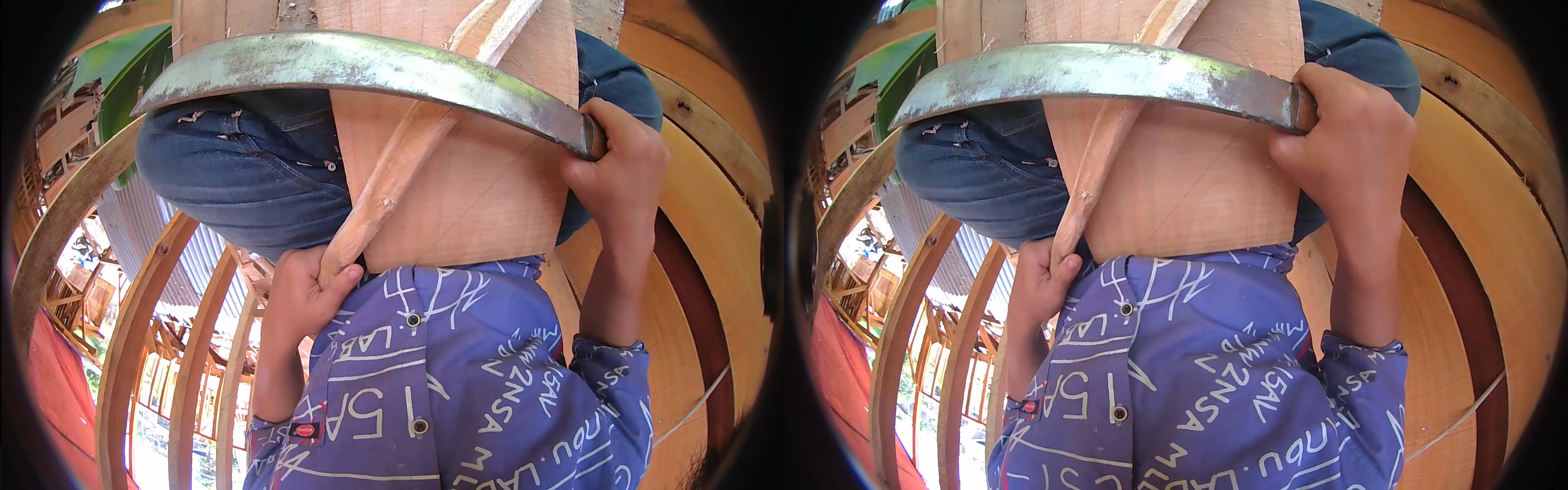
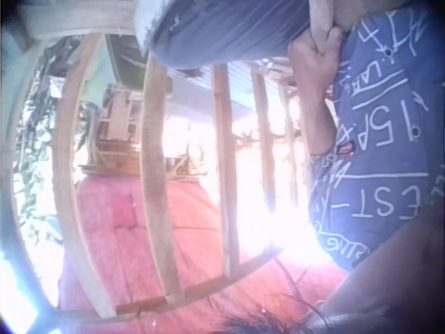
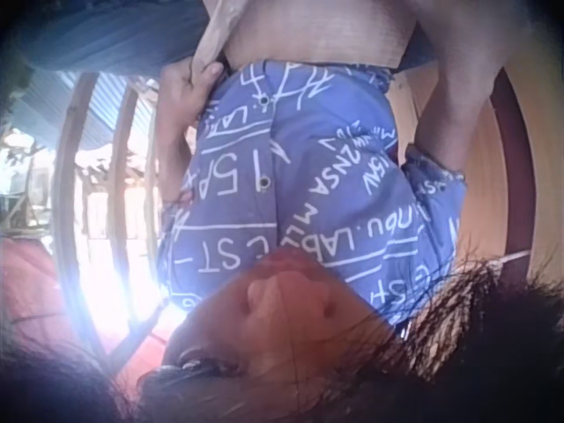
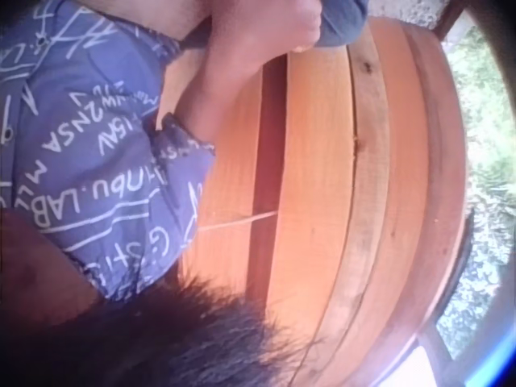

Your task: The person is sitting cross-legged on the ground, using a large curved blade to shave and shape a piece of light-colored wood. They hold the wood with their left hand and repeatedly strike it with the blade in their right hand to remove thin strips of material.

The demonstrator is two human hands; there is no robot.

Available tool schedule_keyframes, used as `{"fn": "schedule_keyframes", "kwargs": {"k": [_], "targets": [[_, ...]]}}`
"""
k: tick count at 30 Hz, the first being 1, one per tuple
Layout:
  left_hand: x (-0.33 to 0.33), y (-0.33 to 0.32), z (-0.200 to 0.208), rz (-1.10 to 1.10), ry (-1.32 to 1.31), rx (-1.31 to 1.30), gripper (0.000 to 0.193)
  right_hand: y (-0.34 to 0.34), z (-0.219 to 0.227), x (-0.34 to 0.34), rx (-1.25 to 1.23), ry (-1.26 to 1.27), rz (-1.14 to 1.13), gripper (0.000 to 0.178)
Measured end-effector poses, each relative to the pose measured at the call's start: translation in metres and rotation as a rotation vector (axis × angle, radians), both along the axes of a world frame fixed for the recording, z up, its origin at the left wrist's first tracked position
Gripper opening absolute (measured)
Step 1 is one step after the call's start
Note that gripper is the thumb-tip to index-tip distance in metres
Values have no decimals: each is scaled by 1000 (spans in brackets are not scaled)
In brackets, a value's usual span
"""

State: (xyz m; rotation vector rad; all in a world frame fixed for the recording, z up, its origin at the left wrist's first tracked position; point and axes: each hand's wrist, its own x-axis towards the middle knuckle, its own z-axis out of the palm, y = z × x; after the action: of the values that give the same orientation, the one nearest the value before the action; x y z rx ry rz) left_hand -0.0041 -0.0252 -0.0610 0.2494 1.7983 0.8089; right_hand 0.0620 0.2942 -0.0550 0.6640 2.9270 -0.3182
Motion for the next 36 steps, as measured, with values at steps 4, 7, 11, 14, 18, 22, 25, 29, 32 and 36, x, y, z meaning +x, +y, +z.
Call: {"fn": "schedule_keyframes", "kwargs": {"k": [4,7,11,14,18,22,25,29,32,36], "targets": [[-1,-1,-3,-12,-45,-24,37,-8,5,-2,-2,-14,-5,26],[-1,0,-2,5,-41,-25,37,-6,5,-1,22,-21,-28,23],[-3,7,1,-32,20,-15,37,14,-1,11,116,14,-41,14],[-7,11,1,-59,24,3,36,20,-3,13,168,36,-80,15],[-4,8,-2,-22,-1,11,36,36,3,19,255,-48,-136,15],[-6,9,-5,-39,-2,32,37,33,7,17,276,-37,-108,14],[-8,10,-4,-47,1,13,37,21,5,11,228,-29,-120,13],[-10,11,-4,-28,-67,-36,37,-3,-2,2,130,11,-42,13],[-8,11,-4,-16,-16,16,37,3,-3,1,161,26,-59,14],[-6,11,-5,-13,47,51,37,30,0,8,249,-49,-190,15]]}}
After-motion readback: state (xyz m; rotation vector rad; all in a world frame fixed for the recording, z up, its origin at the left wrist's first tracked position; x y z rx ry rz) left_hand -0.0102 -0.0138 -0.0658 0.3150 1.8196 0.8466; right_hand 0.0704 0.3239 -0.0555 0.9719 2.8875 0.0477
